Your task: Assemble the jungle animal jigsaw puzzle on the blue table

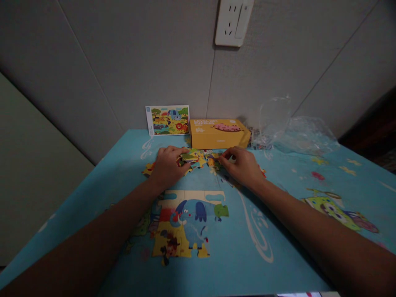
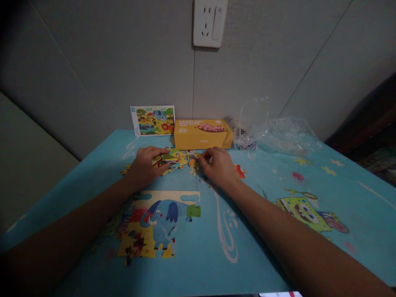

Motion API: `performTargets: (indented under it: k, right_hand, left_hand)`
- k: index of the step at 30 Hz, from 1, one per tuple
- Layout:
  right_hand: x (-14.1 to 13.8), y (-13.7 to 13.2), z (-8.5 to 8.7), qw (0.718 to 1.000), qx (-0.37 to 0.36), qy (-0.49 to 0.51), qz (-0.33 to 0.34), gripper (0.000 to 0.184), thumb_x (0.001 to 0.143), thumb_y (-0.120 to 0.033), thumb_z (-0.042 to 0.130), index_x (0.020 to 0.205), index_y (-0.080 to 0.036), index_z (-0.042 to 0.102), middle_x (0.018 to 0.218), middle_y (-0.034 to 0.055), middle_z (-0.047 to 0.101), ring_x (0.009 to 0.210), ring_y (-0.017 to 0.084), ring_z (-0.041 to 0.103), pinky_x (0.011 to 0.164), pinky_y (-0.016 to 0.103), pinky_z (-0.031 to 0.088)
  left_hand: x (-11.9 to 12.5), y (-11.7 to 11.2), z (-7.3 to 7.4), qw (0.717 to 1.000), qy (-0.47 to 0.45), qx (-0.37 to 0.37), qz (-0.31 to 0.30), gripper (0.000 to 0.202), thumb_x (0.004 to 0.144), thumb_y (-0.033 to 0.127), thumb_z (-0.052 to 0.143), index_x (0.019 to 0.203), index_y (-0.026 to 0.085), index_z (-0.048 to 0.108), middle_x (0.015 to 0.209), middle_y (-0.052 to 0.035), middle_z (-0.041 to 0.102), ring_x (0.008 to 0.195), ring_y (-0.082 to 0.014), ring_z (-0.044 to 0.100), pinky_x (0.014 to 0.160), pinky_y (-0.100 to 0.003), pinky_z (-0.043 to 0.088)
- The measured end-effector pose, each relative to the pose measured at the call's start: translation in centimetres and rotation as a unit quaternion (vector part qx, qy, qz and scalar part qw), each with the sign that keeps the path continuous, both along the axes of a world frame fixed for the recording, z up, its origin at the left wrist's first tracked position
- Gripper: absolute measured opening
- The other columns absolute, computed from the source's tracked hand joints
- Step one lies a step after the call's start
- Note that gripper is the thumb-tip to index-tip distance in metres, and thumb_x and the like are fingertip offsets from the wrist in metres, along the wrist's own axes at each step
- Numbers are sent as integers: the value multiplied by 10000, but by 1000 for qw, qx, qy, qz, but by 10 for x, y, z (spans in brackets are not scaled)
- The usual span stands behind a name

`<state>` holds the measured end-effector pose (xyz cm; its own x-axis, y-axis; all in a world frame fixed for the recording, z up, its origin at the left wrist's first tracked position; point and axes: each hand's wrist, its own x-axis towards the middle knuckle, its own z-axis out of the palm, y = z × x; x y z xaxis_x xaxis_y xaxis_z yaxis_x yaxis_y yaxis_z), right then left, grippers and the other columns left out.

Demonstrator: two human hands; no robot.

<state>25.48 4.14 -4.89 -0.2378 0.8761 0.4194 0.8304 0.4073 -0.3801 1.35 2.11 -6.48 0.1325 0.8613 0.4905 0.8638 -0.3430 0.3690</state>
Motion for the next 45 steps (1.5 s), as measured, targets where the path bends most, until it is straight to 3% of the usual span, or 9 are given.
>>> performTargets:
  k: [3,9,15,21,30,37,42,45]
  right_hand:
    - [-5,-6,2,999,-17,21,28,152,848,-271,608,777,-161,686,801,69,700,743,184,592,683,292,382]
    - [-11,-14,6,996,-58,36,54,173,849,-288,593,755,-167,675,751,64,686,684,173,568,645,286,371]
    - [-13,-15,6,995,-71,41,59,176,851,-290,594,774,-162,686,734,53,681,648,155,555,630,277,366]
    - [-13,-16,6,994,-74,38,68,184,853,-299,583,771,-171,687,733,50,684,635,153,548,625,279,364]
    - [-14,-16,6,994,-82,42,61,208,856,-334,581,763,-180,686,695,43,672,595,148,528,588,281,344]
    - [-13,-16,5,993,-89,55,63,222,849,-344,564,761,-180,685,687,46,670,579,145,521,573,280,342]
    - [-15,-17,7,993,-91,48,55,206,847,-323,574,764,-172,686,673,38,658,572,138,518,572,271,334]
    - [-15,-18,6,993,-94,47,55,216,854,-332,575,766,-170,687,668,36,654,570,137,515,566,269,325]
  left_hand:
    - [0,-1,-1,1000,-1,5,3,428,738,282,746,1148,185,676,1052,-95,685,1029,-271,584,985,-448,401]
    - [1,-1,-2,1000,-9,18,-3,250,766,358,741,970,216,710,977,-69,669,987,-262,577,954,-445,411]
    - [3,-3,4,1000,-1,20,-15,392,725,228,763,1093,173,641,1091,-97,692,1030,-278,603,969,-448,408]
    - [0,-2,4,1000,-3,4,-13,541,688,272,826,1171,149,614,1067,-93,711,1012,-285,612,962,-450,419]
    - [3,-5,7,1000,-9,7,-11,448,713,197,785,1133,189,629,947,-49,700,941,-263,625,923,-447,437]
    - [0,-2,5,1000,6,-30,6,546,712,285,788,1217,156,625,895,-44,671,877,-265,604,890,-451,432]
    - [-1,0,2,997,14,-60,38,451,692,354,793,1080,145,695,829,-53,641,839,-269,589,862,-442,440]
    - [-1,1,0,998,-2,-46,35,484,692,355,786,1120,161,672,825,-43,649,829,-254,594,865,-433,446]
